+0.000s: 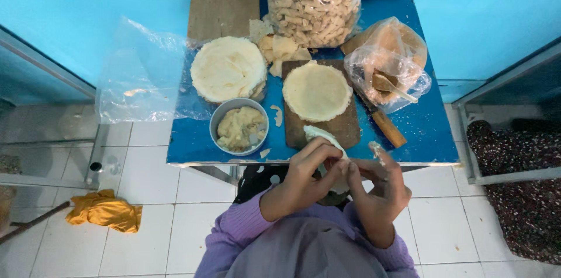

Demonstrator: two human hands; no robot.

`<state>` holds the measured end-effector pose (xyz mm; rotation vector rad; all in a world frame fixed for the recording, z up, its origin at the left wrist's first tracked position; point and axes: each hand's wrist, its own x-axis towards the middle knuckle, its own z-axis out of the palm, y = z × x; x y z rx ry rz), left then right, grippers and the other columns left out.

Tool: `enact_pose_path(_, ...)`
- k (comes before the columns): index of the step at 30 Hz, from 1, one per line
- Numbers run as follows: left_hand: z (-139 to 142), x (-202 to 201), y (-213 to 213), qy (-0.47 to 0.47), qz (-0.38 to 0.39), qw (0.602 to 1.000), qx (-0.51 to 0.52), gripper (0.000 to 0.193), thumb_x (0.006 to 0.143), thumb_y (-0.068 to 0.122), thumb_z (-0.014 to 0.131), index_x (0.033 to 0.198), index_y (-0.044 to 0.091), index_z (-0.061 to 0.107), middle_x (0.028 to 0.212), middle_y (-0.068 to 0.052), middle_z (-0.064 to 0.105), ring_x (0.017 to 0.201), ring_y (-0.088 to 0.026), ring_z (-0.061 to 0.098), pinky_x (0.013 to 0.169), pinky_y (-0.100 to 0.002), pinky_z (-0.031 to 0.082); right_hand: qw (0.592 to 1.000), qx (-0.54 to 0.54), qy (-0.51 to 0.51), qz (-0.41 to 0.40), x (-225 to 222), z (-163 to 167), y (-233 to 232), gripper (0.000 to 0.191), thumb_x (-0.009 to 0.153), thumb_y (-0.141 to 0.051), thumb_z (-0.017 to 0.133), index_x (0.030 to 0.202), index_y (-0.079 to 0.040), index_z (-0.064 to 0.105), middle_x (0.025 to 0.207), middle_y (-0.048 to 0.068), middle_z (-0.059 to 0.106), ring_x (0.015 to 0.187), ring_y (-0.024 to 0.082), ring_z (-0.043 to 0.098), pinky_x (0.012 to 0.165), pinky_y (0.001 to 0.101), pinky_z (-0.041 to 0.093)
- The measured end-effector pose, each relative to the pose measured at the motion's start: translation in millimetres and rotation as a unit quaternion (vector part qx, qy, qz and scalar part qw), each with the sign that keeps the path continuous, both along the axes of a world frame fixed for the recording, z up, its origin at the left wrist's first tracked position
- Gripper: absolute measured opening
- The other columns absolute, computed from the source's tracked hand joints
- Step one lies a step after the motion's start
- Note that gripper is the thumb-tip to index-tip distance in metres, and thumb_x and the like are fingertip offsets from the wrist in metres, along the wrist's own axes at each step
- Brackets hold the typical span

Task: The person sits at a table and assembles filled snack rounds: they tear pieces from a large soft dough-like block, place filling from a bowl onto flat round pieces, press the rounds together into stacks, and finally cut a stacked round with a knife on a wooden board.

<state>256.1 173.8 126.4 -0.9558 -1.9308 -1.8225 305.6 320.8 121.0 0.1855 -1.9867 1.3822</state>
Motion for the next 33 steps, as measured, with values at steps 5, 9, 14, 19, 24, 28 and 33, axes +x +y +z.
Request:
enact_pose_path(5,4,-5,2,0.0,-0.031,1.0,-0.005,0.016,0.094,-0.002,0.069,0.104,0.0,0.057,0.097,-0.011,0.056,0.081,-0.02,0.062,0.071,-0.03,0.051,0.988,-0.141,-0.036,0.047,-6,-7,10,0.063,0.087,0.017,0.07,0.143,-0.001,0.047,0.099,0.016,0.072,0.092,0.017,0.072,0.081,0.0287,0.061)
enact_pose_path(9,2,-9,0,-0.056,-0.063,0.995,0.047,0.009,0.098,-0.003,0.061,0.104,0.0,0.054,0.098,-0.01,0.056,0.086,-0.019,0.061,0.076,-0.029,0.051,0.964,-0.234,-0.089,0.093,-11,-9,13,0.063,0.088,0.018,0.067,0.145,-0.001,0.048,0.098,0.015,0.073,0.086,0.014,0.068,0.076,0.0264,0.055)
enact_pose_path(14,0,-11,-10,-0.078,-0.066,0.994,0.031,0.009,0.098,-0.004,0.062,0.101,0.0,0.055,0.095,-0.01,0.055,0.08,-0.018,0.056,0.071,-0.028,0.046,0.954,-0.241,-0.103,0.144,-16,-8,7,0.065,0.086,0.017,0.068,0.145,-0.001,0.048,0.102,0.012,0.071,0.096,0.015,0.068,0.087,0.0286,0.056)
enact_pose_path(19,-5,-12,-22,-0.065,-0.086,0.994,0.002,0.008,0.099,-0.002,0.058,0.102,0.001,0.052,0.097,-0.01,0.052,0.086,-0.018,0.055,0.076,-0.028,0.046,0.942,-0.229,-0.142,0.202,-16,-4,6,0.071,0.081,0.017,0.074,0.144,-0.004,0.048,0.092,0.008,0.066,0.088,0.014,0.066,0.079,0.0287,0.057)
enact_pose_path(24,-7,-20,-25,-0.193,-0.184,0.959,0.093,0.008,0.108,0.005,0.058,0.106,0.0,0.052,0.096,-0.011,0.05,0.088,-0.015,0.049,0.082,-0.028,0.044,0.926,-0.285,-0.146,0.199,-23,-5,2,0.065,0.086,0.018,0.069,0.144,-0.002,0.05,0.095,0.01,0.066,0.089,0.015,0.066,0.079,0.0273,0.054)
enact_pose_path(28,-3,-12,-26,-0.125,-0.105,0.987,0.016,0.029,0.089,0.012,0.077,0.098,0.001,0.051,0.089,-0.007,0.055,0.076,-0.012,0.056,0.065,-0.029,0.049,0.946,-0.253,-0.109,0.171,-25,-7,-6,0.061,0.088,0.017,0.069,0.142,-0.004,0.047,0.097,0.01,0.068,0.089,0.014,0.067,0.077,0.0273,0.055)
enact_pose_path(33,-7,-4,-34,-0.085,-0.006,0.995,-0.048,0.013,0.095,0.002,0.072,0.097,0.002,0.058,0.088,-0.003,0.057,0.073,-0.006,0.056,0.062,-0.027,0.046,0.959,-0.206,-0.092,0.173,-26,-10,-8,0.064,0.086,0.018,0.068,0.141,-0.004,0.045,0.1,0.009,0.066,0.093,0.014,0.067,0.083,0.0277,0.057)
